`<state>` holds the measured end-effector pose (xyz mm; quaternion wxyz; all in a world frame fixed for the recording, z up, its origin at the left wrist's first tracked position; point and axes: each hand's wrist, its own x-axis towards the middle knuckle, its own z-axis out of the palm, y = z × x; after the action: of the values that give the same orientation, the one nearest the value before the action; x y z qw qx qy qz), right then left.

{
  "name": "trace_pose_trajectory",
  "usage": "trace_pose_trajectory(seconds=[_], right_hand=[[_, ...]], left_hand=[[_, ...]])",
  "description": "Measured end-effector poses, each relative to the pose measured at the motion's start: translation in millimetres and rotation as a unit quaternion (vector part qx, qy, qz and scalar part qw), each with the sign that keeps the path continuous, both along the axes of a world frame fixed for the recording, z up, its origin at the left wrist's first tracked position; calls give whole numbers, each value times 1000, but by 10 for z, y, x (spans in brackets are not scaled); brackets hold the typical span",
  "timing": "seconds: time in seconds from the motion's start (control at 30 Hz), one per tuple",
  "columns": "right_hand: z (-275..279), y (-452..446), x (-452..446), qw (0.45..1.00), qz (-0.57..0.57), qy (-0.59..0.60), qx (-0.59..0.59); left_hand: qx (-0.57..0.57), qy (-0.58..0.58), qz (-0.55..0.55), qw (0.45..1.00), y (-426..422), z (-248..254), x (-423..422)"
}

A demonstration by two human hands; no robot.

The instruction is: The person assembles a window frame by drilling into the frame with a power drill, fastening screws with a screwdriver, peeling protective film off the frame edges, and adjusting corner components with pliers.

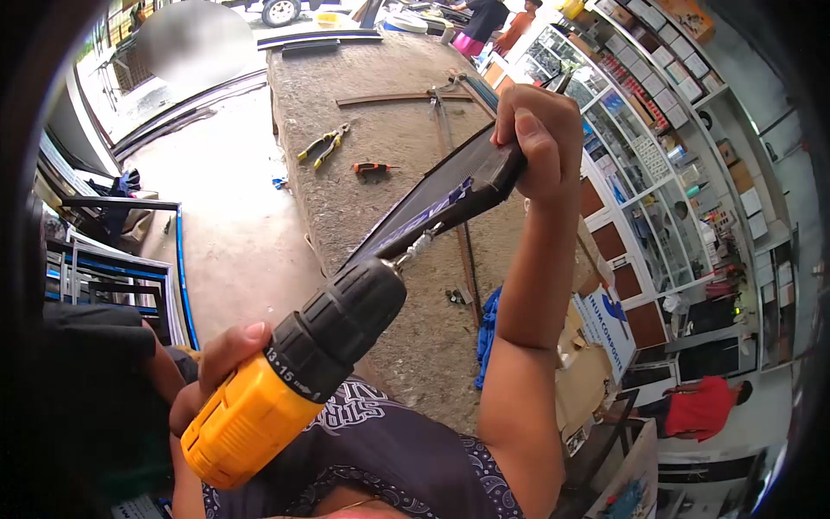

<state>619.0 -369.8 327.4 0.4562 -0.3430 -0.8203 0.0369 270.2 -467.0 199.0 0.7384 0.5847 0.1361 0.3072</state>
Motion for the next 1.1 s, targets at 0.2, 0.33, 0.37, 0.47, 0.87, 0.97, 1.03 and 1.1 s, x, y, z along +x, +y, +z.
trace_pose_trajectory(seconds=[0.2, 0.33, 0.37, 0.47, 0.87, 0.97, 1.03, 1.1], right_hand=[[-1, 11, -23, 1000, -3, -2, 10], [-16, 5, -52, 1000, -2, 5, 12], [-18, 5, -58, 1000, -2, 7, 14], [-16, 9, -37, 1000, -1, 1, 15], [-8, -8, -34, 1000, 7, 2, 27], [-19, -5, -39, 999, 14, 7, 33], [-31, 3, -22, 999, 13, 4, 44], [-36, 8, -13, 999, 6, 0, 49]], left_hand=[[263, -56, 99, 958, 38, 137, 102], [318, -80, 136, 935, 44, 122, 188], [328, -86, 144, 930, 42, 113, 203], [341, -93, 153, 923, 47, 90, 236], [342, -101, 174, 918, -9, 101, 353], [344, -78, 171, 920, -53, 188, 319], [336, -65, 159, 926, -83, 234, 295], [329, -57, 148, 931, -98, 242, 290]])
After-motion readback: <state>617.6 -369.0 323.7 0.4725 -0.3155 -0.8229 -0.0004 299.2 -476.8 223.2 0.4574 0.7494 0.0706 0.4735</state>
